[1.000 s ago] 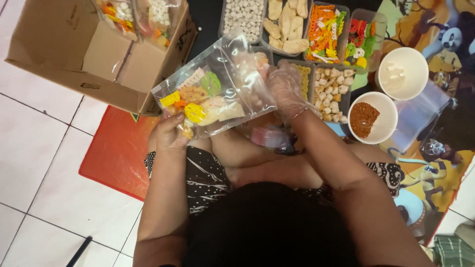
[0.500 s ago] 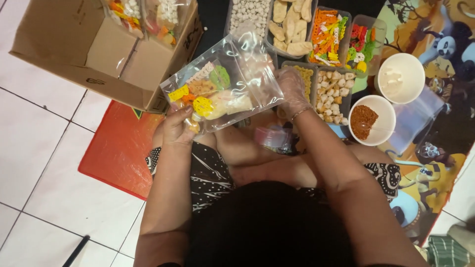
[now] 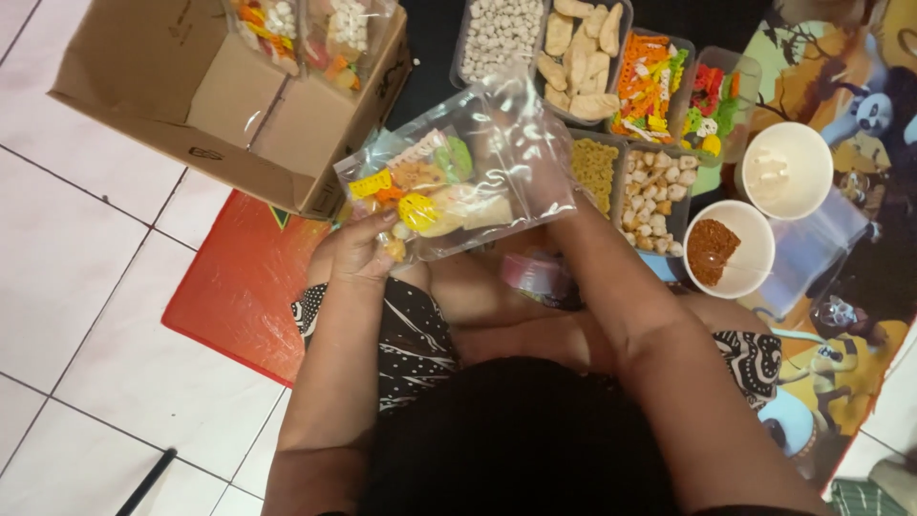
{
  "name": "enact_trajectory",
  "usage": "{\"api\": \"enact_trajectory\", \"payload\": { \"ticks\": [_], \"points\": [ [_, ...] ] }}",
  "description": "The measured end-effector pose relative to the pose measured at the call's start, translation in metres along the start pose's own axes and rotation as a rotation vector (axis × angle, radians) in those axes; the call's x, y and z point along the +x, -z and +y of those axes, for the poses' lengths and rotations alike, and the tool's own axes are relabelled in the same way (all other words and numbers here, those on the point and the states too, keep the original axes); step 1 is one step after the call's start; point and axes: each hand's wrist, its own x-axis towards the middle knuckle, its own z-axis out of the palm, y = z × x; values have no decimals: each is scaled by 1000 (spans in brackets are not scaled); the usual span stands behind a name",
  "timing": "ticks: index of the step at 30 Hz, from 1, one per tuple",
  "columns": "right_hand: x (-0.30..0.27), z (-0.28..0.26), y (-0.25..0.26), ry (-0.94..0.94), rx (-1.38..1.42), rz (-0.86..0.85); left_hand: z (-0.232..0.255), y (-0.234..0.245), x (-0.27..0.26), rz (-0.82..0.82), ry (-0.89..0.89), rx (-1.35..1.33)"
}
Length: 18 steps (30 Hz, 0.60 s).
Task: Packing various small snack items into individual plastic bags while sitting on the floor.
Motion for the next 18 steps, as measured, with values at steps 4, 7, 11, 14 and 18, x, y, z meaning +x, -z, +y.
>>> {"api": "enact_trajectory", "payload": {
  "ticks": [4,7,11,14,18],
  "points": [
    [15,32,-18,110,319,106,-3,-9,0,-4,5,19],
    [14,42,-15,142,323,81,-3,-15,-1,2,10,45],
    [9,37,-6,23,420,-13,-6,-18,0,-3,12,81],
    [7,19,4,-150,723,-68,-1,-39,-2,-21,-4,64],
    [-1,-7,19,-328,1019,-121,10,-58,-9,-39,0,91]
  ]
}}
